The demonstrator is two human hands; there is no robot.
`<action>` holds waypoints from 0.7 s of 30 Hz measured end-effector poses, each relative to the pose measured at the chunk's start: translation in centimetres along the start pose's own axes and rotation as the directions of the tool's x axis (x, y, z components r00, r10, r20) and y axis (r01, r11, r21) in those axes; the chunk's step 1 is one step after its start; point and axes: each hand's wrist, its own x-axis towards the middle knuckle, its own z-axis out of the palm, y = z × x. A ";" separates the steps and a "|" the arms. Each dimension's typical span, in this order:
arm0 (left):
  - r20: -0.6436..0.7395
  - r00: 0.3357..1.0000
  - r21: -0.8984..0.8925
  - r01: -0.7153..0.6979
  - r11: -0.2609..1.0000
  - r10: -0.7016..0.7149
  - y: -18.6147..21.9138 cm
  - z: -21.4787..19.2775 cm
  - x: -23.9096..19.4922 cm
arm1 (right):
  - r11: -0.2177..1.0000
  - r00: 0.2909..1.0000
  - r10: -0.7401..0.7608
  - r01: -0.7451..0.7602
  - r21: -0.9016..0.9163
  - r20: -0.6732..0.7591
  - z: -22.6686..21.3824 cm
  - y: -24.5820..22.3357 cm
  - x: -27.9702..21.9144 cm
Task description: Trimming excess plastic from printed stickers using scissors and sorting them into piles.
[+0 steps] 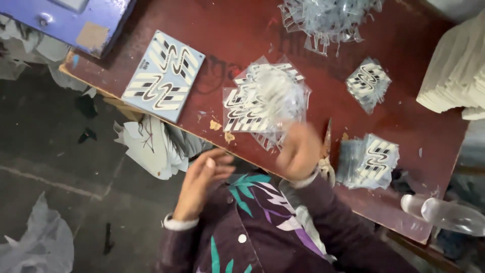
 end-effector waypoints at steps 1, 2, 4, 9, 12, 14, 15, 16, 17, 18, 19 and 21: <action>0.114 0.993 -0.171 0.001 0.985 0.018 0.7 0.3 1.1 | 0.976 0.969 -0.204 0.192 0.098 0.138 -0.1 -2.4 -0.8; 0.113 0.994 -0.166 0.006 0.986 0.013 0.5 0.1 1.7 | 0.977 0.970 -0.199 0.186 0.101 0.137 0.9 -3.8 -1.6; 0.218 0.975 -0.701 0.130 0.701 0.037 0.2 0.0 3.2 | 0.854 0.836 -0.501 0.434 0.287 0.225 2.6 -6.5 -2.9; 0.174 0.975 -0.673 0.218 0.707 -0.134 -7.3 -5.1 5.4 | 0.936 0.867 -0.332 0.253 0.246 0.373 2.8 -7.7 -3.5; 0.146 0.981 -0.707 0.196 0.680 -0.131 -5.3 -6.2 7.0 | 0.968 0.893 -0.242 0.192 0.164 0.380 2.5 -7.0 -1.1; 0.108 0.986 -0.729 0.168 0.663 -0.130 -3.6 -6.3 6.6 | 0.987 0.909 -0.159 0.154 0.044 0.386 2.7 -6.2 -1.0; 0.072 0.984 -0.757 0.159 0.634 -0.161 -3.2 -6.4 6.4 | 0.997 0.916 -0.068 0.073 0.003 0.395 3.1 -5.6 -1.3; 0.035 0.981 -0.785 0.146 0.601 -0.193 -2.9 -6.5 6.1 | 0.999 0.915 0.022 -0.008 -0.038 0.403 3.4 -5.0 -1.6; 0.036 0.980 -0.785 0.149 0.601 -0.196 -2.9 -6.8 6.4 | 0.999 0.914 0.026 -0.011 -0.039 0.404 4.6 -3.5 -1.9; 0.039 0.983 -0.781 0.143 0.607 -0.182 -3.2 -7.0 6.2 | 0.999 0.921 0.034 -0.044 0.016 0.388 5.6 -2.1 -2.6; 0.042 0.985 -0.778 0.138 0.613 -0.168 -3.5 -7.2 5.9 | 0.994 0.927 0.045 -0.077 0.072 0.373 6.5 -0.8 -3.3; 0.074 0.984 -0.804 0.155 0.574 -0.161 -2.9 -7.5 5.0 | 0.997 0.897 0.081 -0.075 -0.029 0.434 7.8 0.9 -4.3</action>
